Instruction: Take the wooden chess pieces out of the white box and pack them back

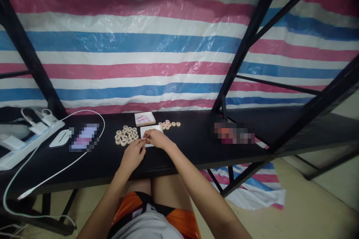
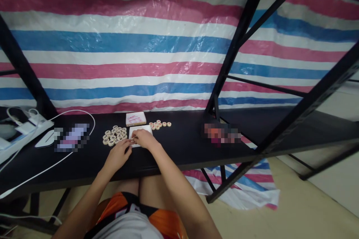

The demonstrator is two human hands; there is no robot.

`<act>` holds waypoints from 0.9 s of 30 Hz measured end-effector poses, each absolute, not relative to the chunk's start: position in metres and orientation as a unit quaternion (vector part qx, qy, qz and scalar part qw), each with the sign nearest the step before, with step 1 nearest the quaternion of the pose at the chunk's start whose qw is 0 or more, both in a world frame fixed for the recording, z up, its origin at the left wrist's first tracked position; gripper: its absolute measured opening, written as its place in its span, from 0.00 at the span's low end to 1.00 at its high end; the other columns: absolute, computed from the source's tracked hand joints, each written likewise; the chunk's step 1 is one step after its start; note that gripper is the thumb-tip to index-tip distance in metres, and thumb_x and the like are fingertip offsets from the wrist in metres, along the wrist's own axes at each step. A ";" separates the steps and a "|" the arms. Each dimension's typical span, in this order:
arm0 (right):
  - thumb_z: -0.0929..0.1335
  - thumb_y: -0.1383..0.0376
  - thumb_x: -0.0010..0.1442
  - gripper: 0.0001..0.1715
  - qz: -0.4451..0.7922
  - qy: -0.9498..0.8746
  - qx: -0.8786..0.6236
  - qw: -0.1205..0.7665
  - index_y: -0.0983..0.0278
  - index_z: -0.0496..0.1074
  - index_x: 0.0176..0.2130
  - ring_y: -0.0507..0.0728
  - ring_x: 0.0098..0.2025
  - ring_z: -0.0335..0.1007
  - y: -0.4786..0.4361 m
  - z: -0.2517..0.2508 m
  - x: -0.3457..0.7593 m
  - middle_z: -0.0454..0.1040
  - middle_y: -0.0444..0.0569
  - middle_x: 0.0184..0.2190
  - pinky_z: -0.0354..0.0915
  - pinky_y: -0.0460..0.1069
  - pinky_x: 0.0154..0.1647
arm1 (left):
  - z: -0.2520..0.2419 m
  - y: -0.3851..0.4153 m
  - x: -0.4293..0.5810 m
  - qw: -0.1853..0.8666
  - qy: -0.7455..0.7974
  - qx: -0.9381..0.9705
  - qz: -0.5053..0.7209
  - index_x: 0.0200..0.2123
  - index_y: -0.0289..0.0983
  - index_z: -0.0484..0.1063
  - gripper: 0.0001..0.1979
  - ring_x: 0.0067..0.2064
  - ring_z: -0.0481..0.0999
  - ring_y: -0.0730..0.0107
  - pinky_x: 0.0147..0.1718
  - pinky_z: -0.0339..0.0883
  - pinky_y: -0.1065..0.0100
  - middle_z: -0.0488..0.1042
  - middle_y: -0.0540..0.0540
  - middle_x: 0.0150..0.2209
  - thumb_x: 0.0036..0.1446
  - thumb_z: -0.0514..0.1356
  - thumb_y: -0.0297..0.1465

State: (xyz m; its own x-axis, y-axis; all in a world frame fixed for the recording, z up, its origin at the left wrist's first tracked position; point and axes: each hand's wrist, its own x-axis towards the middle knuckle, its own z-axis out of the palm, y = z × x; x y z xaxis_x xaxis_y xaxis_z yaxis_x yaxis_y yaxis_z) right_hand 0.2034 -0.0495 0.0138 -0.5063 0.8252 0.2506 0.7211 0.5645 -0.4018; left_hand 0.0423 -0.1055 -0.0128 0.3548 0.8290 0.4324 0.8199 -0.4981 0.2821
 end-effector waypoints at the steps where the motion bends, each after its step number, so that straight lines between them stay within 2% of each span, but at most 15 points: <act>1: 0.67 0.68 0.58 0.08 0.126 -0.860 -0.446 0.214 0.63 0.74 0.40 0.52 0.37 0.70 -0.048 0.012 0.204 0.76 0.47 0.34 0.60 0.45 0.38 | -0.013 -0.105 0.042 0.009 0.499 0.824 0.269 0.44 0.38 0.73 0.14 0.48 0.71 0.62 0.49 0.66 0.62 0.73 0.44 0.48 0.60 0.51 0.27; 8: 0.67 0.64 0.60 0.07 0.101 -0.854 -0.458 0.226 0.61 0.75 0.39 0.53 0.39 0.71 -0.045 0.006 0.206 0.77 0.47 0.34 0.60 0.45 0.39 | -0.016 -0.105 0.042 0.005 0.494 0.827 0.268 0.45 0.39 0.73 0.14 0.49 0.71 0.62 0.49 0.66 0.62 0.73 0.45 0.49 0.59 0.52 0.27; 16: 0.66 0.66 0.59 0.08 0.106 -0.861 -0.452 0.210 0.61 0.76 0.37 0.53 0.36 0.72 -0.044 0.010 0.208 0.77 0.46 0.31 0.61 0.44 0.39 | -0.014 -0.105 0.043 -0.006 0.502 0.825 0.259 0.44 0.39 0.73 0.13 0.49 0.71 0.61 0.49 0.66 0.62 0.73 0.44 0.48 0.60 0.51 0.28; 24: 0.65 0.64 0.61 0.10 0.098 -0.870 -0.440 0.200 0.62 0.76 0.38 0.54 0.40 0.71 -0.048 0.010 0.207 0.77 0.48 0.35 0.61 0.45 0.42 | -0.015 -0.106 0.042 0.000 0.504 0.823 0.263 0.44 0.38 0.73 0.13 0.50 0.71 0.62 0.50 0.65 0.62 0.73 0.44 0.49 0.60 0.51 0.27; 27: 0.62 0.71 0.60 0.14 0.058 -0.853 -0.463 0.233 0.65 0.75 0.42 0.55 0.45 0.69 -0.043 0.011 0.222 0.76 0.51 0.41 0.60 0.47 0.48 | -0.014 -0.106 0.042 -0.010 0.498 0.830 0.249 0.47 0.38 0.72 0.14 0.50 0.70 0.62 0.51 0.64 0.61 0.71 0.43 0.52 0.60 0.52 0.27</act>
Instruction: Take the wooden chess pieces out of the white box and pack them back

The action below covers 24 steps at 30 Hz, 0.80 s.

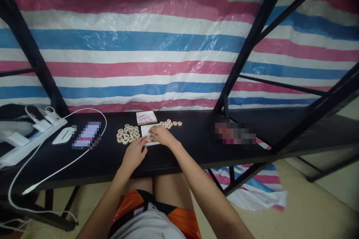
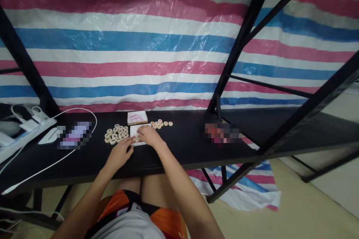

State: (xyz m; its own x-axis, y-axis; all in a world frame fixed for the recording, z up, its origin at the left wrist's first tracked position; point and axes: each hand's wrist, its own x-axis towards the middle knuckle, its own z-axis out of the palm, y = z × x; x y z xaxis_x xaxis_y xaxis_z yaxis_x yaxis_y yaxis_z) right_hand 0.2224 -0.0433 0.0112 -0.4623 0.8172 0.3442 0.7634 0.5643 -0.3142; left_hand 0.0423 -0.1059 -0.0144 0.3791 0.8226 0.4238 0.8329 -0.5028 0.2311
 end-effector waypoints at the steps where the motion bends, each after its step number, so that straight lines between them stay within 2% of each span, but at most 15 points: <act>1: 0.61 0.75 0.59 0.18 0.038 -0.837 -0.487 0.247 0.65 0.74 0.45 0.55 0.47 0.68 -0.041 0.010 0.230 0.75 0.52 0.44 0.59 0.48 0.51 | -0.014 -0.106 0.043 0.014 -0.498 -0.833 -0.240 0.48 0.37 0.71 0.15 0.50 0.70 0.61 0.51 0.64 0.61 0.71 0.43 0.53 0.60 0.52 0.28; 3: 0.59 0.79 0.55 0.26 0.009 -0.809 -0.534 0.246 0.67 0.71 0.50 0.56 0.51 0.66 -0.037 0.006 0.248 0.73 0.54 0.48 0.57 0.49 0.54 | -0.013 -0.107 0.043 0.017 -0.499 -0.838 -0.223 0.52 0.36 0.69 0.17 0.49 0.70 0.59 0.50 0.64 0.59 0.72 0.42 0.53 0.60 0.52 0.28; 6: 0.58 0.81 0.53 0.34 -0.011 -0.814 -0.542 0.210 0.66 0.66 0.56 0.57 0.57 0.60 -0.032 -0.007 0.270 0.68 0.55 0.54 0.54 0.52 0.58 | -0.012 -0.107 0.043 0.015 -0.502 -0.838 -0.212 0.54 0.36 0.67 0.19 0.47 0.70 0.58 0.47 0.65 0.59 0.73 0.42 0.51 0.60 0.51 0.29; 10: 0.58 0.78 0.54 0.34 -0.034 -0.815 -0.545 0.193 0.66 0.61 0.60 0.59 0.60 0.56 -0.029 -0.019 0.278 0.66 0.55 0.57 0.52 0.54 0.60 | -0.013 -0.106 0.043 0.012 -0.507 -0.836 -0.208 0.52 0.37 0.69 0.17 0.47 0.70 0.60 0.47 0.64 0.61 0.74 0.43 0.50 0.60 0.51 0.28; 12: 0.59 0.76 0.56 0.30 -0.041 -0.808 -0.555 0.197 0.67 0.64 0.57 0.60 0.59 0.57 -0.029 -0.019 0.277 0.67 0.57 0.55 0.53 0.54 0.59 | -0.014 -0.105 0.042 0.010 -0.506 -0.837 -0.207 0.52 0.37 0.69 0.17 0.47 0.70 0.60 0.48 0.64 0.61 0.74 0.44 0.50 0.60 0.51 0.28; 15: 0.61 0.74 0.57 0.18 -0.040 -0.809 -0.553 0.196 0.68 0.73 0.45 0.60 0.54 0.61 -0.030 -0.015 0.277 0.70 0.58 0.50 0.55 0.53 0.56 | -0.015 -0.105 0.042 0.004 -0.503 -0.837 -0.214 0.51 0.37 0.69 0.16 0.48 0.69 0.60 0.49 0.64 0.60 0.72 0.43 0.52 0.61 0.50 0.27; 17: 0.62 0.75 0.55 0.13 -0.029 -0.815 -0.545 0.197 0.67 0.73 0.38 0.59 0.50 0.63 -0.030 -0.013 0.279 0.71 0.57 0.45 0.57 0.51 0.54 | -0.016 -0.105 0.041 -0.001 -0.500 -0.838 -0.220 0.49 0.37 0.70 0.16 0.50 0.69 0.59 0.51 0.63 0.59 0.71 0.44 0.54 0.61 0.50 0.27; 20: 0.64 0.76 0.53 0.10 0.000 -0.815 -0.541 0.209 0.66 0.72 0.33 0.57 0.45 0.65 -0.032 -0.012 0.286 0.72 0.54 0.39 0.60 0.49 0.47 | -0.017 -0.104 0.040 -0.009 -0.493 -0.836 -0.240 0.47 0.37 0.71 0.14 0.52 0.69 0.60 0.53 0.62 0.59 0.69 0.44 0.54 0.60 0.51 0.26; 24: 0.65 0.77 0.50 0.10 0.079 -0.781 -0.566 0.251 0.65 0.70 0.32 0.53 0.33 0.65 -0.035 -0.009 0.292 0.71 0.47 0.31 0.60 0.46 0.37 | -0.019 -0.103 0.040 -0.010 -0.500 -0.825 -0.263 0.45 0.39 0.72 0.13 0.52 0.69 0.61 0.51 0.65 0.61 0.68 0.42 0.53 0.59 0.51 0.25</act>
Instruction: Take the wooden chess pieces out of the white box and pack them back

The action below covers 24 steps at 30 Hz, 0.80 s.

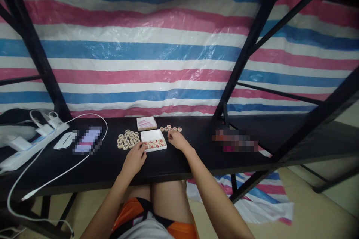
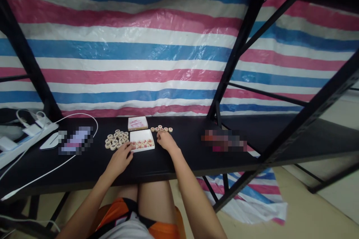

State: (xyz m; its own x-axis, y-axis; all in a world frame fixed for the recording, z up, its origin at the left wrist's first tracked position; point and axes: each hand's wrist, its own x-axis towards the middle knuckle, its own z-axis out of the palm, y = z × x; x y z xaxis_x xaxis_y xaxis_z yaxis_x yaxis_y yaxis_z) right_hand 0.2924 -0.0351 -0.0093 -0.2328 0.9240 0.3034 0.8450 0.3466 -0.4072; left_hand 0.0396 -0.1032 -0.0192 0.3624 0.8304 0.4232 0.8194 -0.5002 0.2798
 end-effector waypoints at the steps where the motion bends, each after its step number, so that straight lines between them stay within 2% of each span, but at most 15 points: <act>1: 0.66 0.77 0.49 0.10 0.094 -0.770 -0.572 0.268 0.65 0.70 0.32 0.52 0.32 0.64 -0.036 -0.007 0.292 0.70 0.45 0.29 0.59 0.46 0.36 | -0.020 -0.103 0.040 0.010 0.502 0.823 0.264 0.44 0.39 0.72 0.13 0.52 0.70 0.61 0.50 0.66 0.61 0.68 0.42 0.53 0.59 0.51 0.25; 6: 0.66 0.75 0.51 0.07 0.067 -0.764 -0.533 0.358 0.64 0.69 0.31 0.51 0.34 0.64 -0.036 0.009 0.268 0.68 0.44 0.30 0.59 0.46 0.39 | -0.018 -0.103 0.039 0.018 0.508 0.818 0.268 0.48 0.40 0.70 0.15 0.51 0.71 0.61 0.48 0.67 0.61 0.67 0.42 0.53 0.59 0.51 0.26; 9: 0.66 0.75 0.51 0.08 0.051 -0.796 -0.510 0.321 0.64 0.70 0.32 0.52 0.35 0.63 -0.031 0.011 0.246 0.68 0.45 0.31 0.58 0.46 0.39 | -0.015 -0.104 0.039 0.029 0.517 0.815 0.260 0.51 0.40 0.68 0.17 0.51 0.71 0.61 0.47 0.68 0.62 0.67 0.43 0.52 0.59 0.52 0.27; 13: 0.65 0.76 0.52 0.09 0.031 -0.820 -0.521 0.236 0.65 0.71 0.30 0.54 0.38 0.65 -0.027 0.005 0.231 0.71 0.49 0.32 0.58 0.46 0.40 | -0.015 -0.104 0.041 0.029 0.515 0.816 0.259 0.46 0.41 0.70 0.14 0.49 0.72 0.62 0.45 0.68 0.64 0.68 0.44 0.50 0.59 0.52 0.27; 16: 0.64 0.72 0.57 0.07 0.009 -0.818 -0.527 0.230 0.65 0.72 0.32 0.56 0.40 0.66 -0.032 0.005 0.232 0.72 0.51 0.32 0.59 0.48 0.43 | -0.014 -0.105 0.042 0.035 0.515 0.813 0.270 0.45 0.41 0.71 0.13 0.45 0.73 0.65 0.43 0.68 0.66 0.68 0.44 0.48 0.59 0.51 0.27; 19: 0.63 0.68 0.59 0.08 0.018 -0.811 -0.517 0.273 0.65 0.72 0.38 0.57 0.43 0.67 -0.042 0.007 0.242 0.74 0.52 0.36 0.59 0.50 0.47 | -0.009 -0.106 0.032 0.035 0.538 0.776 0.327 0.46 0.40 0.70 0.13 0.44 0.73 0.67 0.41 0.68 0.67 0.68 0.44 0.48 0.60 0.51 0.30; 21: 0.62 0.67 0.60 0.10 0.032 -0.791 -0.509 0.338 0.64 0.72 0.40 0.57 0.45 0.67 -0.052 0.003 0.253 0.74 0.52 0.41 0.59 0.51 0.50 | -0.005 -0.106 0.018 0.011 0.569 0.737 0.365 0.44 0.39 0.71 0.13 0.46 0.72 0.65 0.43 0.67 0.66 0.68 0.44 0.48 0.61 0.50 0.31; 24: 0.60 0.66 0.60 0.13 0.082 -0.721 -0.527 0.443 0.62 0.71 0.42 0.56 0.44 0.69 -0.067 -0.014 0.270 0.74 0.50 0.40 0.62 0.51 0.49 | -0.001 -0.107 -0.006 -0.054 0.597 0.739 0.307 0.45 0.37 0.71 0.14 0.46 0.70 0.60 0.44 0.65 0.62 0.70 0.41 0.44 0.60 0.49 0.30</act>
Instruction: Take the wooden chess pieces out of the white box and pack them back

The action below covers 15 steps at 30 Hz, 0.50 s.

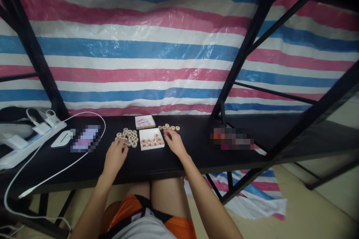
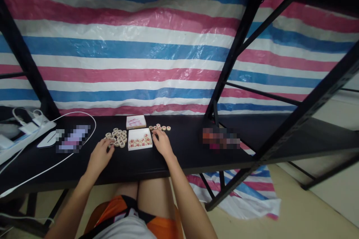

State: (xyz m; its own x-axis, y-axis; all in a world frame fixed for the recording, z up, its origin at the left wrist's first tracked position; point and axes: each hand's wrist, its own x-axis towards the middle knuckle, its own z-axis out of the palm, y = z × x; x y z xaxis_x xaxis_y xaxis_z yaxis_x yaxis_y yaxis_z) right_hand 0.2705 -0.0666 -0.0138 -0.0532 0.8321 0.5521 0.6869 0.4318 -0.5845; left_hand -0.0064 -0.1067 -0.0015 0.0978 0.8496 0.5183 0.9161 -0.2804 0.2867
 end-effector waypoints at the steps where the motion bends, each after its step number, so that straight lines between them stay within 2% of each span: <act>1: 0.60 0.66 0.60 0.13 0.108 -0.697 -0.537 0.462 0.62 0.70 0.42 0.56 0.41 0.70 -0.071 -0.020 0.275 0.75 0.49 0.38 0.63 0.51 0.47 | -0.001 -0.107 -0.012 0.076 -0.605 -0.742 -0.278 0.47 0.36 0.70 0.15 0.44 0.70 0.58 0.42 0.65 0.60 0.71 0.40 0.43 0.60 0.50 0.30; 4: 0.61 0.66 0.57 0.15 0.170 -0.674 -0.550 0.463 0.61 0.69 0.43 0.55 0.36 0.71 -0.080 -0.034 0.283 0.75 0.45 0.32 0.65 0.50 0.44 | -0.003 -0.109 -0.019 0.124 -0.601 -0.759 -0.219 0.49 0.37 0.71 0.17 0.43 0.68 0.55 0.40 0.63 0.59 0.71 0.39 0.42 0.60 0.50 0.30; 9: 0.61 0.66 0.56 0.14 0.147 -0.696 -0.555 0.431 0.62 0.71 0.41 0.55 0.36 0.71 -0.081 -0.035 0.280 0.75 0.46 0.31 0.64 0.50 0.44 | -0.003 -0.113 -0.013 0.169 -0.593 -0.767 -0.179 0.42 0.37 0.74 0.15 0.43 0.67 0.54 0.39 0.61 0.59 0.71 0.39 0.41 0.61 0.49 0.31; 15: 0.62 0.67 0.59 0.12 0.134 -0.702 -0.563 0.414 0.63 0.71 0.41 0.56 0.37 0.70 -0.081 -0.037 0.279 0.75 0.47 0.32 0.64 0.50 0.44 | -0.002 -0.114 -0.014 0.180 -0.608 -0.754 -0.170 0.50 0.36 0.70 0.17 0.43 0.68 0.56 0.38 0.61 0.60 0.72 0.39 0.42 0.62 0.48 0.31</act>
